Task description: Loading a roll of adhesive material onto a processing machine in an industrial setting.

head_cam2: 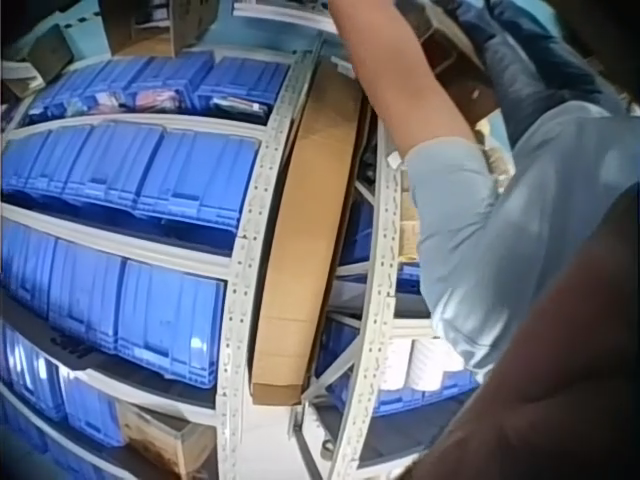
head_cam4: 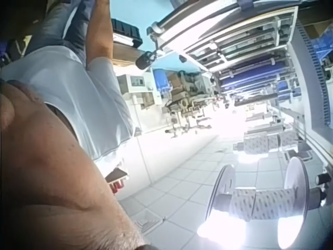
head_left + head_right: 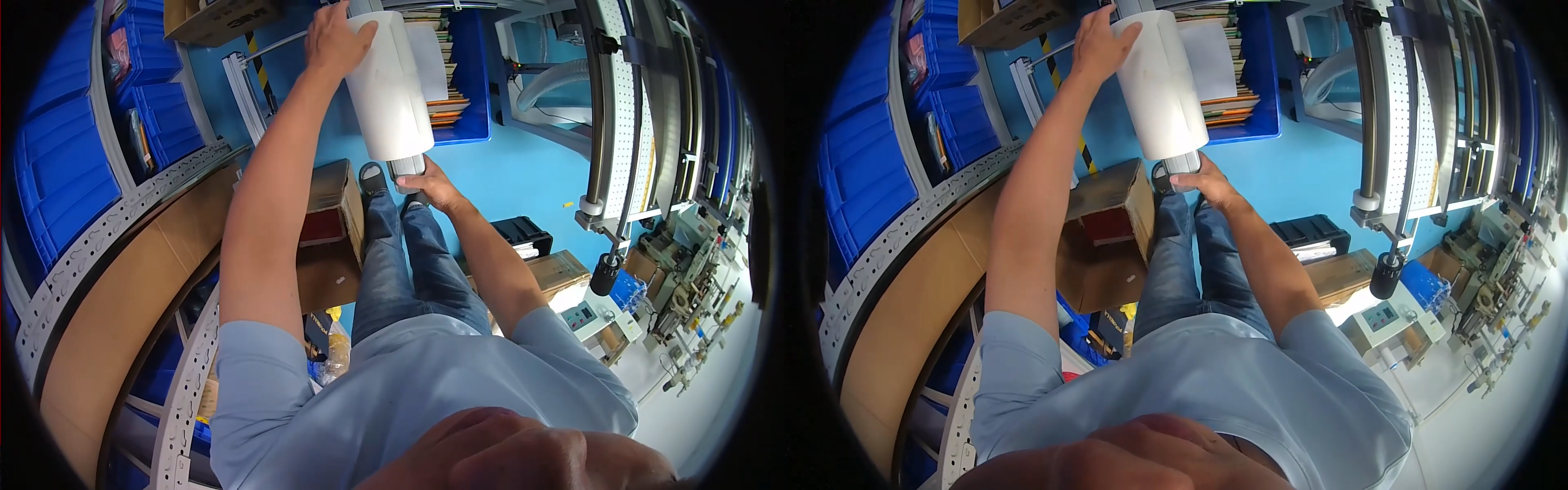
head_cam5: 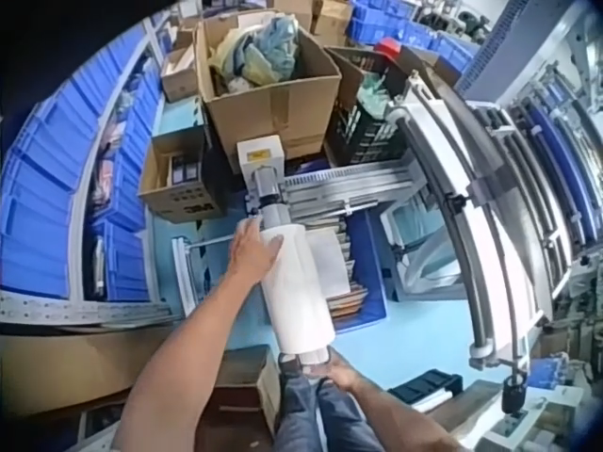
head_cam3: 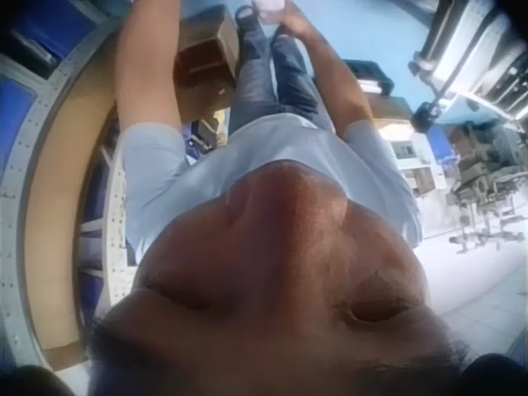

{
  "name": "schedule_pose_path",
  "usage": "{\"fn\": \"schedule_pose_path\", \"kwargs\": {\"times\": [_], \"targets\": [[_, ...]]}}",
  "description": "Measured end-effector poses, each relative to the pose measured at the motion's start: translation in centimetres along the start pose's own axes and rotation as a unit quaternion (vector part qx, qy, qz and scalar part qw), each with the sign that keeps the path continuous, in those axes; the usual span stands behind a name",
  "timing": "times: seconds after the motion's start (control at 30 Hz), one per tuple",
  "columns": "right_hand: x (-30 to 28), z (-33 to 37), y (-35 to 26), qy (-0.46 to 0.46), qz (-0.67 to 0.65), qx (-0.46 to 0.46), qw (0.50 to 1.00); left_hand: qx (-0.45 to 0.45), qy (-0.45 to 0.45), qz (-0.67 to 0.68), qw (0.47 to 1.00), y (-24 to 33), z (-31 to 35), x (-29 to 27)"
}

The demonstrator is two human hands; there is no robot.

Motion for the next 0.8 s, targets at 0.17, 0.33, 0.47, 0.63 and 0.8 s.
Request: {"fn": "schedule_pose_path", "kwargs": {"times": [0.17, 0.33, 0.47, 0.63, 0.8], "targets": [[2.6, 1.7, -4.4, 0.060, 0.163, -0.076, 0.982, 0.020, -0.063, -0.043, 0.997, -0.8, -1.7, 1.4], [3.2, 4.2, -4.3, 0.280, 0.392, -0.159, 0.862, 0.033, -0.151, -0.040, 0.987, -4.6, -1.4, 4.3], [-0.1, 1.2, -2.0, 0.125, 0.122, -0.108, 0.979, 0.005, -0.185, -0.029, 0.982, -4.3, -1.1, 4.5], [0.8, 0.6, -3.9, 0.072, 0.143, -0.054, 0.986, -0.013, -0.203, -0.018, 0.979, -4.2, -0.8, 4.6], [1.6, 0.5, -3.4, 0.097, 0.143, -0.054, 0.984, 0.098, -0.141, -0.052, 0.984, -3.1, -5.8, 5.6]]}}
Point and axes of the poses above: each hand's wrist, its own z-axis away from the middle knuckle, its own x-axis out of the palm, y = z × x, the point moved 8 cm from there along -z, towards the middle knuckle, and after that the axes turned 2 degrees about x, right-handed, at the moved point
